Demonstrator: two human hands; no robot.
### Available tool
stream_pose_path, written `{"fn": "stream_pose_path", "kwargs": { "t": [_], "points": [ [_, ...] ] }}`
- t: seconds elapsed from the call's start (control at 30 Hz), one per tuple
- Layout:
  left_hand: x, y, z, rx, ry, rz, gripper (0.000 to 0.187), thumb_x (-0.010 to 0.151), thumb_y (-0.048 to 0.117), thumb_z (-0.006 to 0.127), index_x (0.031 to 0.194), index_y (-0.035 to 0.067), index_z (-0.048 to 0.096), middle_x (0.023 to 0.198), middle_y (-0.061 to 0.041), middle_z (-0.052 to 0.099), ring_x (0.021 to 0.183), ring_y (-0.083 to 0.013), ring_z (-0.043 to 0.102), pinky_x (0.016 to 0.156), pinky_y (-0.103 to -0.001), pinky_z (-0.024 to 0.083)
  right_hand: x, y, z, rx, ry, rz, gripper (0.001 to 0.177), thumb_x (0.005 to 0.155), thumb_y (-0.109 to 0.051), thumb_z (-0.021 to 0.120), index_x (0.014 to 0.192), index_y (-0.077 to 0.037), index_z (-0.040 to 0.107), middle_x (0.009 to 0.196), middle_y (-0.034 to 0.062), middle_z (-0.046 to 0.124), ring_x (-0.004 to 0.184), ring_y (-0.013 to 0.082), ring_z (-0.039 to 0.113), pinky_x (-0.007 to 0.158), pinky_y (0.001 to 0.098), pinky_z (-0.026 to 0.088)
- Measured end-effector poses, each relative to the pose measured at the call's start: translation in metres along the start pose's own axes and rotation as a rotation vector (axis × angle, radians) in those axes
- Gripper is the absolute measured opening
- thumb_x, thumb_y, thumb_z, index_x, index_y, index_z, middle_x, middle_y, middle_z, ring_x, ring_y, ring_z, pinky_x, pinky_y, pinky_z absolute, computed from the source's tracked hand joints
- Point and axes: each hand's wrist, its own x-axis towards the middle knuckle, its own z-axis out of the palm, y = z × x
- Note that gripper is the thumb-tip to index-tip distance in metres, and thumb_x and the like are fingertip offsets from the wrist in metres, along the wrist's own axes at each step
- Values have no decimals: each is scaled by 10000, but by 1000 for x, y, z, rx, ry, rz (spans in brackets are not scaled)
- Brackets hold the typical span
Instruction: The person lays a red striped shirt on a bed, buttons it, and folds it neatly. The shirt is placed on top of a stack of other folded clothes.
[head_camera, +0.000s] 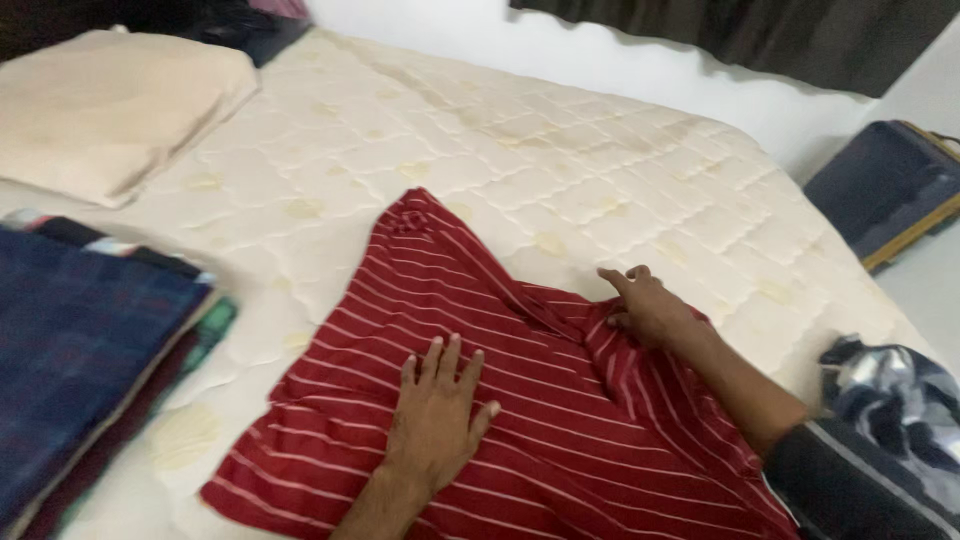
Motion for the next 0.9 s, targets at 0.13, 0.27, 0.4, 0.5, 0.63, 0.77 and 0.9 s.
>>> {"fn": "stream_pose_path", "kwargs": {
  "t": [0.13,0.27,0.4,0.5,0.63,0.77,0.9],
  "points": [
    [5,13,2,-29,-293,-63,978,948,764,395,1623,191,-19,1699,-185,-64,1546,-370,-30,1225,-605,57,21,39,-8,101,-183,72,351,958,-268,678,1282,-133,681,1131,112,773,981,241,738,970,438,573],
    [11,15,-15,31,-461,-128,1079,923,841,402,1647,169,-32,1709,-207,-81,1578,-374,-53,1252,-607,80,75,73,-23,223,23,107,244,993,-253,663,1045,-42,773,982,166,770,837,278,751,900,438,617],
    [22,20,-30,81,-584,-163,1109,917,828,446,1670,158,-15,1723,-207,-48,1597,-366,-5,1262,-601,128,106,101,-24,278,323,266,275,1023,-174,584,1175,7,724,1066,235,738,935,338,731,916,473,604],
    [33,23,-19,125,-480,-160,988,950,766,435,1633,118,135,1676,-211,126,1545,-353,167,1235,-571,210,96,106,-17,402,370,282,402,1004,-208,582,1345,5,583,1219,287,649,1030,385,710,923,481,600],
    [81,35,14,-33,-16,30,565,1003,470,510,1430,101,501,1461,-156,499,1349,-290,476,1184,-530,365,56,91,-12,375,234,251,709,972,-424,682,1494,-39,394,1520,312,344,1178,442,601,990,497,530],
    [152,74,36,-156,-33,241,439,1006,274,580,1410,104,556,1395,-135,565,1294,-292,528,1143,-525,412,29,93,-5,251,-9,245,783,858,-471,804,1440,-83,453,1329,222,584,1084,334,673,971,469,563],
    [193,95,36,-16,-278,225,796,959,516,629,1561,135,276,1607,-162,246,1479,-340,268,1215,-575,264,42,134,3,240,-42,159,348,908,-340,728,1165,-108,767,1049,131,779,943,248,740,924,443,594]
  ]
}}
